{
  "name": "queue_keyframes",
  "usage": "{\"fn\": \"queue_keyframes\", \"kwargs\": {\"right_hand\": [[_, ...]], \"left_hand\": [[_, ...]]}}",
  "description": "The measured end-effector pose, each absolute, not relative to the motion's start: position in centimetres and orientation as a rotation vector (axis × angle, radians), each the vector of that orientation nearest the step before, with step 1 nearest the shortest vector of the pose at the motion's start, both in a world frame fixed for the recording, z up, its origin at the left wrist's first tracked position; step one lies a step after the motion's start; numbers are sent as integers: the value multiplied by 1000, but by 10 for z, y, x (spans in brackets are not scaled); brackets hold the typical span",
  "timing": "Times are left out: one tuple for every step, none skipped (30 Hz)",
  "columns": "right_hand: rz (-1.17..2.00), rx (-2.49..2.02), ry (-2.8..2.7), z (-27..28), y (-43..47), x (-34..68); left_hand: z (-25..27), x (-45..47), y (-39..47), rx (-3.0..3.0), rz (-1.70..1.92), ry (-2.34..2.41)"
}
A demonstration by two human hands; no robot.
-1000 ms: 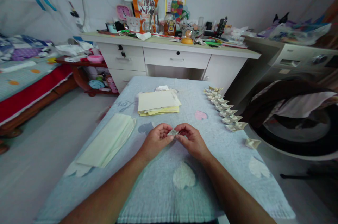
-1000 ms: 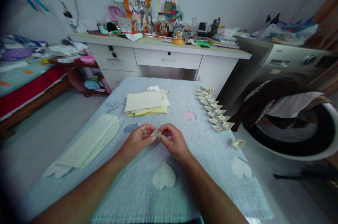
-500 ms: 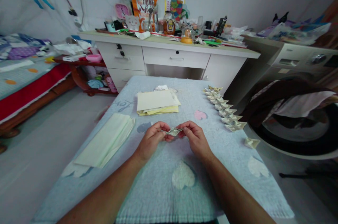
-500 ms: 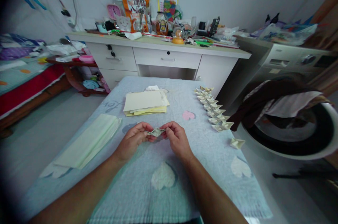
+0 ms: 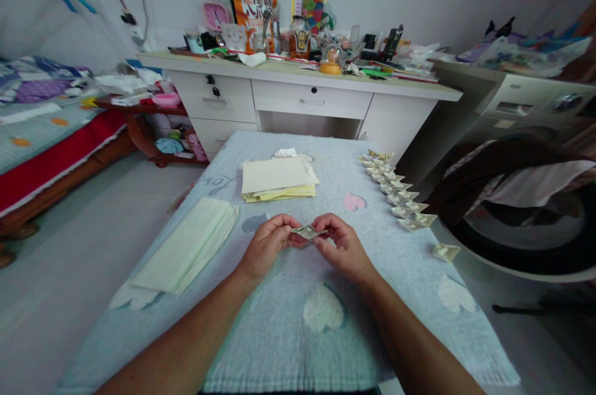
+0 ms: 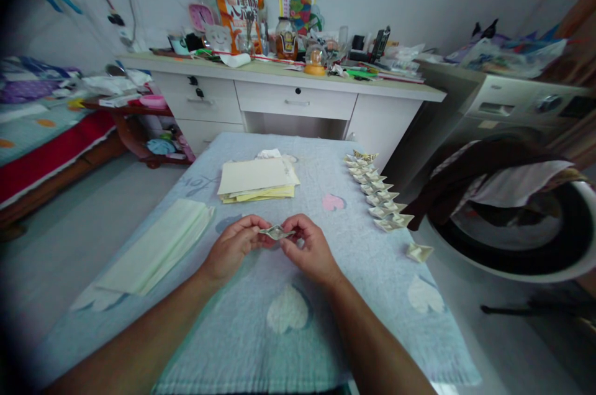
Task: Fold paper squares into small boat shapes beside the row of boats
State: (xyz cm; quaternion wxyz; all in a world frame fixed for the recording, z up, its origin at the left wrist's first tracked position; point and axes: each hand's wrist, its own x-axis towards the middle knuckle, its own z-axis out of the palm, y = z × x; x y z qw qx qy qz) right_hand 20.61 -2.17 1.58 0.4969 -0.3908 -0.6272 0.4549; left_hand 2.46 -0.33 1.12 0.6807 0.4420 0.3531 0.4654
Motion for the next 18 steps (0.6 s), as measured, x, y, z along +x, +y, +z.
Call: {"fn": "queue_keyframes", "kwargs": {"right_hand": [[1060,-961,-1558,14,-22,205],[1021,-982,-1591,12,-22,205],[989,-1006,-1614,11,-21,204],[965,-1030,-1628,10,-21,204],[950,-1053,-1638,9,-21,204],[942,-1074,-1646,10,-20,203],[941,-1091,-1655,11,-20,203],[941,-1103,-1664,12,-20,203],[943,-1115,-1670,14,-20,203],[945,-1125,-1671,16,-20,203],[945,-1134,-1663,16,-20,203],[946,-1145,-1649,17,-20,204],[950,-1156,-1629,16,-20,204],[957,-1165,-1602,15,-20,205],[967,-1170,-1575,14,-19,205],[980,-1172,-1553,12,-19,206],[993,-1171,-1535,11,-18,206],[1006,-1168,-1524,10,-18,206]], "left_hand": [[12,25,-4,994,1043,790],[12,25,-4,999,1041,792],[13,25,-4,1008,1038,798],[14,25,-5,1020,1036,808],[15,25,-5,1031,1035,818],[16,25,-5,1040,1032,827],[16,25,-5,1046,1027,831],[17,25,-6,1047,1022,827],[17,25,-6,1041,1016,818],[17,25,-6,1030,1011,807],[16,25,-6,1018,1007,798],[16,25,-6,1008,1003,793],[16,26,-6,1003,1002,794],[15,26,-7,1006,1002,799],[15,26,-7,1020,1001,808],[15,26,-7,1047,999,819],[14,26,-8,1084,993,828],[14,26,-8,1132,982,834]]}}
